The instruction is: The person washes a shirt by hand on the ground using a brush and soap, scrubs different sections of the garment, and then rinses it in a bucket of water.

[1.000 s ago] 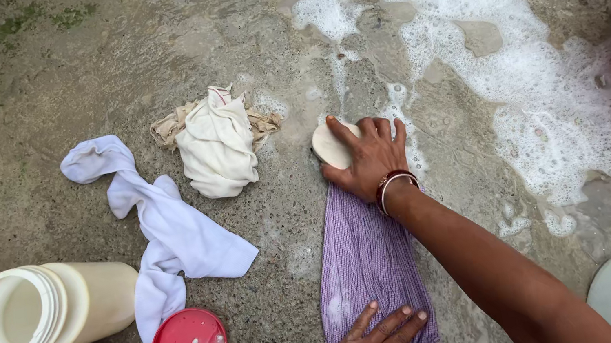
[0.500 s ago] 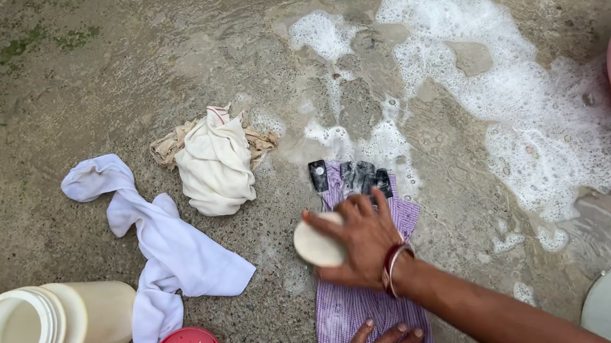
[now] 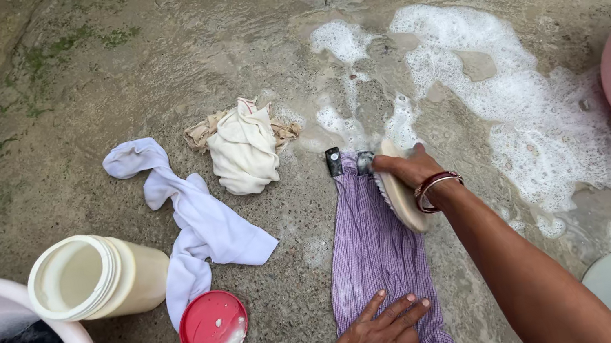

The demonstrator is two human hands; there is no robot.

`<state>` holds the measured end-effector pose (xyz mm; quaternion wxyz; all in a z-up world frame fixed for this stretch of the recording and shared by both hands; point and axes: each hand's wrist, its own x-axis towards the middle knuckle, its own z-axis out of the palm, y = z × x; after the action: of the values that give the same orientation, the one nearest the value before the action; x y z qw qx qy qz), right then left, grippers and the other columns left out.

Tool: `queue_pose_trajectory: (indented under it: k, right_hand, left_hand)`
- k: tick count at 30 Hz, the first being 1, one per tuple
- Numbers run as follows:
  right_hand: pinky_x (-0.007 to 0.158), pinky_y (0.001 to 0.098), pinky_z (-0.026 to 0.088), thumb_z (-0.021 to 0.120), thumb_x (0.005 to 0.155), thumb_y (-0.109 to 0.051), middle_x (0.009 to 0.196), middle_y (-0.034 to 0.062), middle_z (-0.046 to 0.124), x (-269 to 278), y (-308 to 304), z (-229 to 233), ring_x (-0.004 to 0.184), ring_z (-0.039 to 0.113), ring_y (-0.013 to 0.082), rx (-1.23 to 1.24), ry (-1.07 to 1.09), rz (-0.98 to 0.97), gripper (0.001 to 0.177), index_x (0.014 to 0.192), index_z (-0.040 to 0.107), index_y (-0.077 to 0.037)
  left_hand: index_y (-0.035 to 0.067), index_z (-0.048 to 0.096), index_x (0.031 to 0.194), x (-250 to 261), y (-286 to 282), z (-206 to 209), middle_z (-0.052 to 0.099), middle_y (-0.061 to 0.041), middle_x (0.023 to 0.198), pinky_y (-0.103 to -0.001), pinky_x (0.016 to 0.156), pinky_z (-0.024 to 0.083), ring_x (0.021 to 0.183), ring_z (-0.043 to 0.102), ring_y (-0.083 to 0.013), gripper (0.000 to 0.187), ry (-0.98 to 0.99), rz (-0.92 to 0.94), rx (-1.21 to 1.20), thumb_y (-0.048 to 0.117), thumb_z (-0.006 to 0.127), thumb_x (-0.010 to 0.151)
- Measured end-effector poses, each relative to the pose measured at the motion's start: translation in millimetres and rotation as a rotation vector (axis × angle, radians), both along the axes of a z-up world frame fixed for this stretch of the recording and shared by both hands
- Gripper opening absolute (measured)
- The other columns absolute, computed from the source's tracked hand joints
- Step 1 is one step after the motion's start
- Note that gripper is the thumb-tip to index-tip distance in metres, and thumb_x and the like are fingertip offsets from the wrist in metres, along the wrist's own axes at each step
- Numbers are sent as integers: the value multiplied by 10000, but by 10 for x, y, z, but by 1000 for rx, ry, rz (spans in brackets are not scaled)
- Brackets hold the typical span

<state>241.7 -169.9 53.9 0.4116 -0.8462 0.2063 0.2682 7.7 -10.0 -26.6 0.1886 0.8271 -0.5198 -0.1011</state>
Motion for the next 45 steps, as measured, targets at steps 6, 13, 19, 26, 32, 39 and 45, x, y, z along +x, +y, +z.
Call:
queue_pose_trajectory:
  k: [6,13,19,26,32,39,45]
  right_hand:
    - [724,445,599,806,567,-526,1172,264,634,-557,704,-213,894,753,359,-14,60,240,1293,1556,160,-1]
    - [637,407,589,733,565,-514,981,189,743,-906,591,218,744,732,278,54,-40,255,976,1386,461,-62]
    - [543,331,551,668,650,-577,874,84,633,-561,-162,1383,679,634,183,649,-514,-223,731,1164,604,-61]
    - [708,386,620,711,720,-589,969,178,618,-580,-273,2215,792,684,262,987,-803,-162,829,1226,574,52]
    - [655,395,600,692,668,-626,932,120,637,-639,-62,1928,765,689,248,1046,-795,-312,779,1162,612,-30]
    - [722,575,555,630,667,-725,881,145,606,-231,-81,1816,796,645,317,1310,-689,-294,765,1080,572,-83]
    - [778,546,473,547,651,-667,840,53,708,-30,-574,1619,819,667,226,446,-318,-658,604,997,656,-184]
  left_hand:
    - [31,629,1093,-39,169,475,244,-140,1697,-522,1283,66,1605,119,-279,484,182,68,17,429,661,820]
    - [56,520,1276,-369,468,401,397,-218,1579,-556,1279,167,1523,296,-358,625,131,561,-164,459,732,849]
    - [-16,167,1496,-817,678,730,307,-299,1517,-508,1182,281,1441,320,-425,1239,471,996,-231,617,851,681]
    - [-50,94,1569,-1010,-71,912,600,-312,1232,-477,973,533,1106,643,-428,1269,792,931,-46,504,824,691]
    - [35,364,1470,-913,283,968,704,-178,1159,-390,920,572,986,736,-324,977,904,1023,-300,224,786,610]
    - [38,460,1409,-729,1843,2203,745,-165,1173,-398,985,547,1080,745,-280,830,737,1026,-431,128,761,640]
    - [-216,165,1541,-1087,36,1555,361,-614,1305,-703,965,386,1208,435,-753,965,114,544,-133,281,759,964]
